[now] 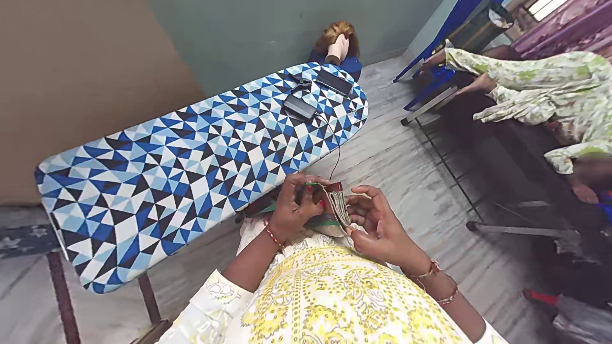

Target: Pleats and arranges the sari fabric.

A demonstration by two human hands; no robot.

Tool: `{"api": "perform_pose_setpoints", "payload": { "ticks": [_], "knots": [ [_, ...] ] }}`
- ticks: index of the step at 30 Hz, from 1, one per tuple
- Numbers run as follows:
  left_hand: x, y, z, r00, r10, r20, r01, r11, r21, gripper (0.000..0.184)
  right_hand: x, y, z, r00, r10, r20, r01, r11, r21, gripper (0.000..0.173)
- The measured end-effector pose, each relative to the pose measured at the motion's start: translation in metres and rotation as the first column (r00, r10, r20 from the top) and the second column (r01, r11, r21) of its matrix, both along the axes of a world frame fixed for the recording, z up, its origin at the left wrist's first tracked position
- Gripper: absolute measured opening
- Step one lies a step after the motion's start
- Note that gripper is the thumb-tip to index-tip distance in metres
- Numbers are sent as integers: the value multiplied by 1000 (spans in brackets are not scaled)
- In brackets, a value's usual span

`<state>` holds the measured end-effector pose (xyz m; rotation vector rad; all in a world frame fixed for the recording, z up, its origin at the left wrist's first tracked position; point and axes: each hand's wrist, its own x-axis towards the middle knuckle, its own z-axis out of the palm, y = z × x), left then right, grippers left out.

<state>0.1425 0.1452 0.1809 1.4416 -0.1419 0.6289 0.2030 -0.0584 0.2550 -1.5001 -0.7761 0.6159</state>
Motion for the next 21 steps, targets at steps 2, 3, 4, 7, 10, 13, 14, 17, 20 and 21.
{"api": "perform_pose_setpoints", "payload": {
  "ticks": [2,3,4,7,10,13,14,17,20,21],
  "knots": [
    [-3,5,2,999,0,46,-1,1000,19,23,-2,1,-2,1000,-14,7,14,1000,8,72],
    [-5,8,4,998,-11,58,10,1000,14,22,-2,2,-2,1000,-26,9,26,1000,7,72],
    [-9,11,5,997,-39,63,39,999,3,22,-2,2,-2,999,-36,10,36,999,4,72],
    [-20,24,3,990,-144,0,144,988,59,42,-1,4,-3,999,-45,9,45,999,-1,72],
    [-27,29,1,976,-202,-80,209,973,100,42,1,8,-2,1000,-20,12,20,1000,-2,70],
    [-23,29,2,969,-244,-40,248,957,152,21,3,12,-2,1000,5,18,-5,1000,-4,71],
    [-22,28,2,963,-266,-27,267,949,167,19,3,12,-2,1000,11,14,-11,1000,-5,72],
    [-24,27,6,924,-380,-39,382,913,144,17,7,14,-1,1000,9,-13,-10,1000,-25,73],
    [-25,28,9,885,-464,-38,465,877,124,22,12,14,1,999,-12,-42,10,999,-37,72],
    [-25,28,9,879,-476,-24,475,871,128,23,14,14,2,998,-17,-54,15,999,-48,72]
  ]
}}
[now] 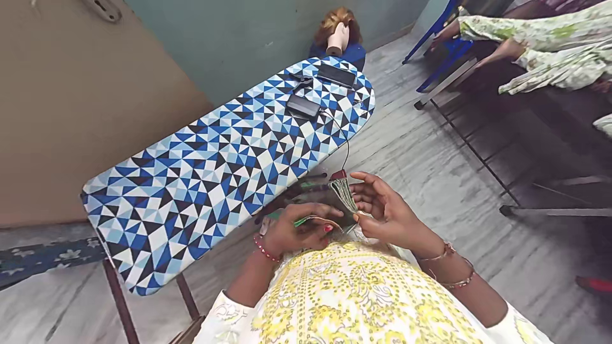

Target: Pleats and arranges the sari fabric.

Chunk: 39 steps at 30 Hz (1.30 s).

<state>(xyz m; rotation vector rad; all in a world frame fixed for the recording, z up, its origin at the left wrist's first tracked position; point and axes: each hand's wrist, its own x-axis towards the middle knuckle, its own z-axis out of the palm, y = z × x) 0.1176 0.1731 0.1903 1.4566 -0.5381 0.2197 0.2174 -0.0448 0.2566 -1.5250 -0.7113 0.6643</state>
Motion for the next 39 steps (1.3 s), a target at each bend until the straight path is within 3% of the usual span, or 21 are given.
{"api": "perform_pose_setpoints", "payload": {
  "ticks": [6,11,15,19,23,29,36,39],
  "knots": [
    [-4,-7,3,999,21,-49,-20,999,30,21,10,-3,9,997,37,-63,-41,997,-64,71],
    [-9,-11,15,995,77,-69,-64,983,173,29,16,-4,16,982,90,-167,-108,989,-101,64],
    [-9,-7,24,996,63,-58,-47,968,246,34,21,-4,23,962,111,-251,-143,983,-114,50],
    [-8,-1,21,997,16,-73,-3,983,182,36,27,-4,29,939,126,-319,-167,980,-107,38],
    [-9,1,16,996,4,-91,7,993,121,34,29,0,37,936,156,-315,-216,962,-166,39],
    [-6,0,18,997,13,-79,0,987,161,34,31,5,37,944,171,-281,-241,941,-237,54],
    [-2,-1,21,997,-27,-75,40,983,177,33,40,4,41,947,191,-257,-266,916,-300,53],
    [1,1,21,996,28,-79,-13,983,186,33,42,2,41,941,209,-265,-287,910,-300,54]
  ]
}}
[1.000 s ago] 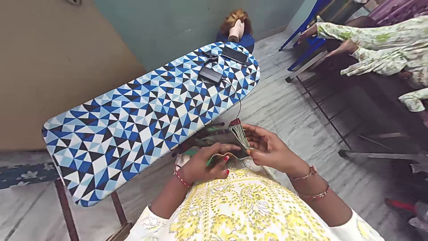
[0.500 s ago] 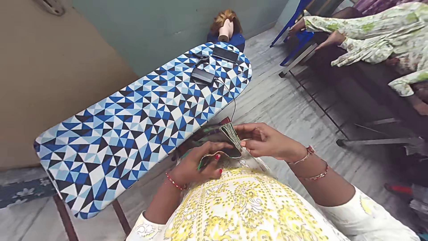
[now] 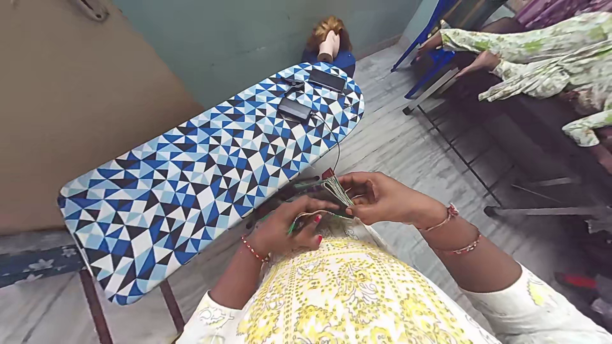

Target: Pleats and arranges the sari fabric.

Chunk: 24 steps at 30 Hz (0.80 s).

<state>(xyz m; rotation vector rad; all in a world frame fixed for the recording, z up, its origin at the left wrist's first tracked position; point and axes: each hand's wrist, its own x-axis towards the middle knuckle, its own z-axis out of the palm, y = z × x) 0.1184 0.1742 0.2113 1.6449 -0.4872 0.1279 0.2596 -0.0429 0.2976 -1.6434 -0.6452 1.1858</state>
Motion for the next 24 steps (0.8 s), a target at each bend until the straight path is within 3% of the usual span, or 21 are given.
{"api": "perform_pose_setpoints", "payload": {
  "ticks": [8,16,24],
  "knots": [
    [21,5,3,918,370,141,-380,923,58,19,-5,-3,-2,998,-54,11,53,997,54,56],
    [45,-3,-7,920,393,12,-391,917,-78,22,-13,-3,-6,988,-150,-31,152,985,84,57],
    [46,-14,-10,906,424,0,-421,901,-108,22,-20,-4,-9,976,-215,11,213,972,100,73]
  ]
}}
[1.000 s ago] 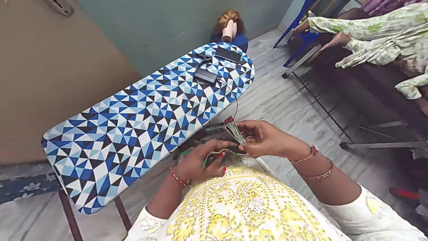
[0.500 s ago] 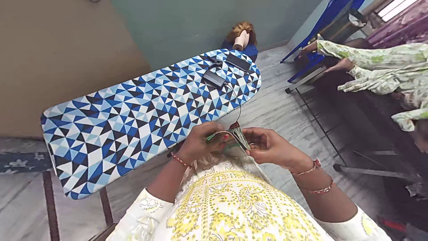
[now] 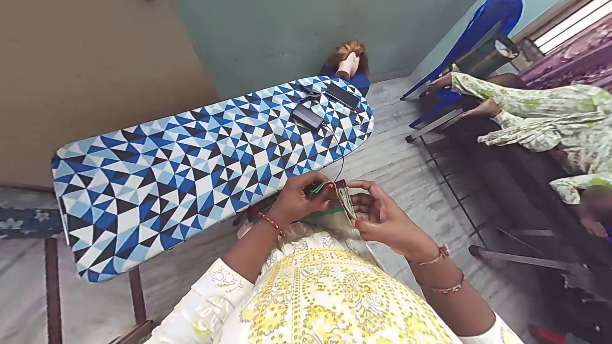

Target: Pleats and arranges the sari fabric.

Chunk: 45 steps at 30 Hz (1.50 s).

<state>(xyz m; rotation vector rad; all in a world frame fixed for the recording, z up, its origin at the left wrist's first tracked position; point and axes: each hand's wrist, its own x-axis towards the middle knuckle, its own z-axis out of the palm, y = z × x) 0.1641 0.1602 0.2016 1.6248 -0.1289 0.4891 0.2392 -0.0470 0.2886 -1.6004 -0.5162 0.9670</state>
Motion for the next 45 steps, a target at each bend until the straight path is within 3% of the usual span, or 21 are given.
{"api": "perform_pose_setpoints", "payload": {
  "ticks": [3,6,10,14,21,24,27,35,45],
  "knots": [
    [4,-1,1,1000,1,20,-1,1000,17,22,0,-3,-4,994,29,101,-36,997,67,76],
    [7,-1,6,1000,0,15,0,1000,30,20,2,-6,-7,973,101,208,-129,984,124,67],
    [9,-1,11,999,29,-39,-25,996,80,20,4,-6,-10,930,129,344,-158,986,58,50],
    [11,-3,10,998,51,-32,-48,995,83,21,6,-6,-8,886,156,437,-174,985,2,50],
    [6,-3,8,966,252,57,-255,965,62,23,7,-4,0,882,146,448,-107,988,-112,54],
    [-1,-5,14,955,276,105,-289,945,152,21,5,-2,1,886,120,448,-66,989,-134,55],
    [-7,-12,20,957,267,111,-286,933,218,21,2,0,1,892,83,445,-27,991,-131,56],
    [-22,-39,13,993,109,53,-116,980,160,19,-5,2,-4,909,-24,417,62,995,-79,56],
    [-23,-49,8,982,167,87,-181,964,193,16,-7,1,-12,917,-83,391,94,996,-7,55]
  ]
}}
